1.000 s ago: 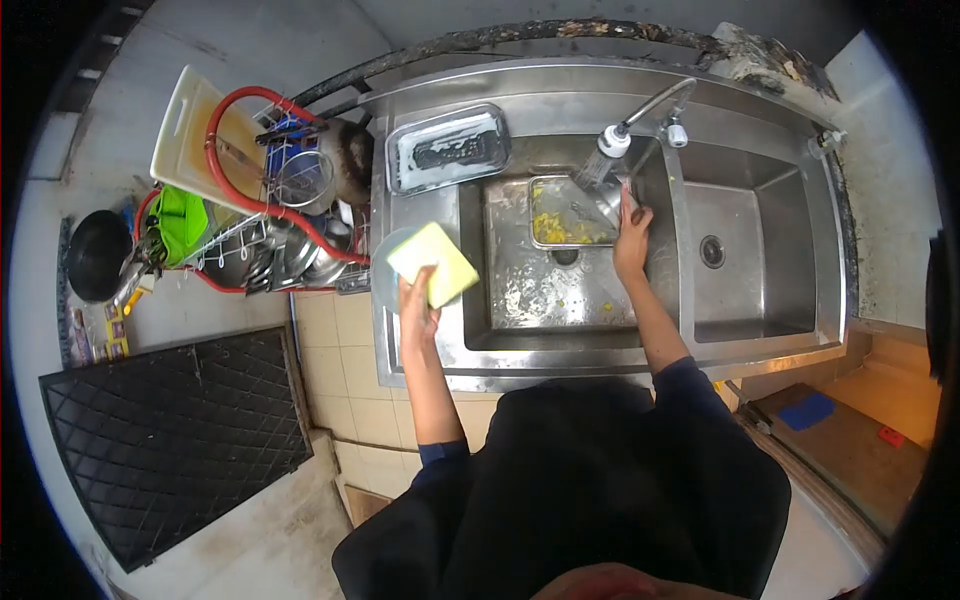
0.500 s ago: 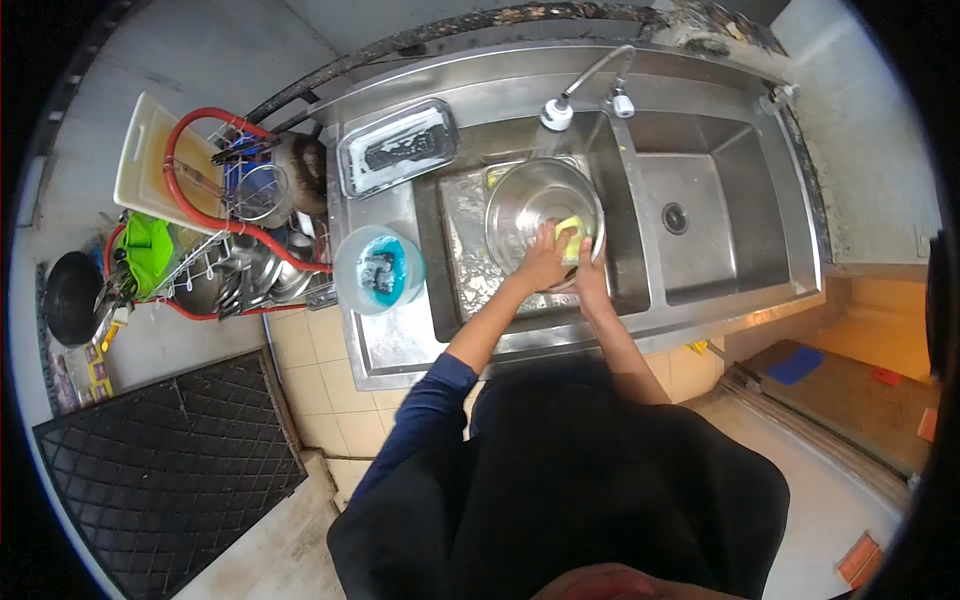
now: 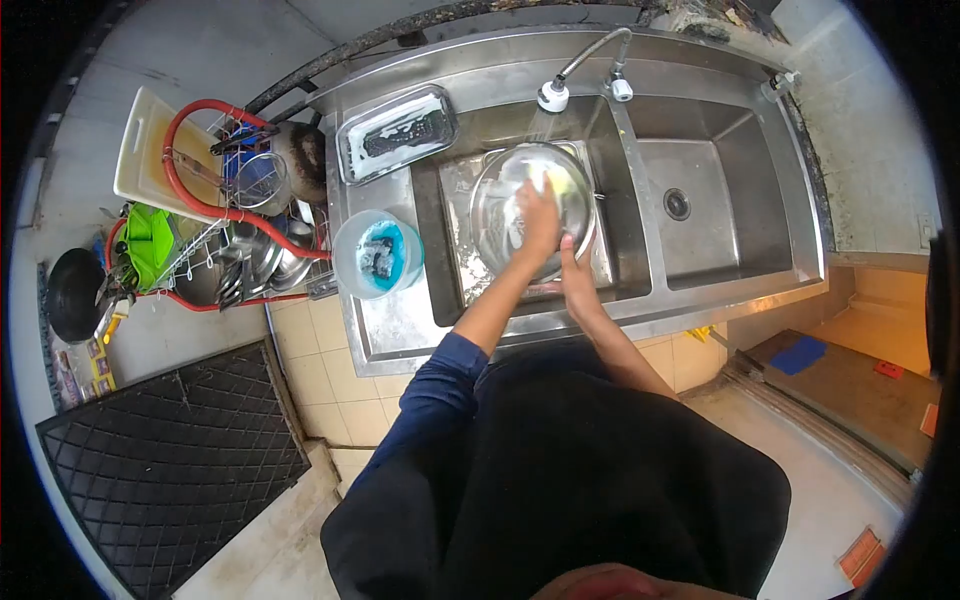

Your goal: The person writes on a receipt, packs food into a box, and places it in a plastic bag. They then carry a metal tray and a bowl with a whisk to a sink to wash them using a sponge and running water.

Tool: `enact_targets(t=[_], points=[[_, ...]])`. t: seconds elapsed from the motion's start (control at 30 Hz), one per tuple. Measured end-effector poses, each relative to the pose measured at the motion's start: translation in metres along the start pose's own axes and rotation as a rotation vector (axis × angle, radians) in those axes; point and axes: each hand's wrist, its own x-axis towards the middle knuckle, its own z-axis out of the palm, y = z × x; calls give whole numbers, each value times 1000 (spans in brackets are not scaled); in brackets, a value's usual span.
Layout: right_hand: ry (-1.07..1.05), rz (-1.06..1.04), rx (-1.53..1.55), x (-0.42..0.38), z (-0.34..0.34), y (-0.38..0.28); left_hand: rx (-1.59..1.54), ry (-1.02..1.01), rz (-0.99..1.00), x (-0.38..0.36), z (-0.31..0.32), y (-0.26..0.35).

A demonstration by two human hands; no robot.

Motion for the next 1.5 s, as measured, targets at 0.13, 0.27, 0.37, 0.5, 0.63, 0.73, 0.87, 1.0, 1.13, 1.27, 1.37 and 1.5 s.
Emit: enact_targets(t=[0.13, 0.27, 0.37, 0.5, 0.63, 0.73, 0.87, 1.0, 1.13, 1.27, 1.37, 1.5], points=[[-59, 182, 191, 6, -26, -39, -352, -452, 590, -16, -45, -2], [-3, 137, 135, -1, -36, -54, -13, -667, 588, -9, -62, -51], [-30, 139, 155, -17, -13, -57, 327, -205, 262, -2, -54, -41], [-41, 80, 187, -16, 1, -60, -484, 170, -30, 8, 9, -7], [-29, 93, 230, 23, -39, -52, -569, -601, 472, -2, -48, 13], [1, 87, 156, 29, -65, -54, -336, -773, 584, 11, -92, -15], [3, 80, 180, 5, -41, -69, 462, -419, 676, 21, -81, -47], [29, 53, 164, 4, -24, -58, 452, -557, 317, -1, -63, -5], [87, 49, 241, 10, -35, -42, -417, -777, 391, -6, -62, 26], [11, 111, 242, 2, -19, -31, -1428, -506, -462, 0, -2, 53], [26, 61, 193, -10, -8, -36, -1537, -44, -518, 50, 24, 47], [-21, 133, 341, -26, -6, -55, -974, 224, -580, 72, -6, 48]])
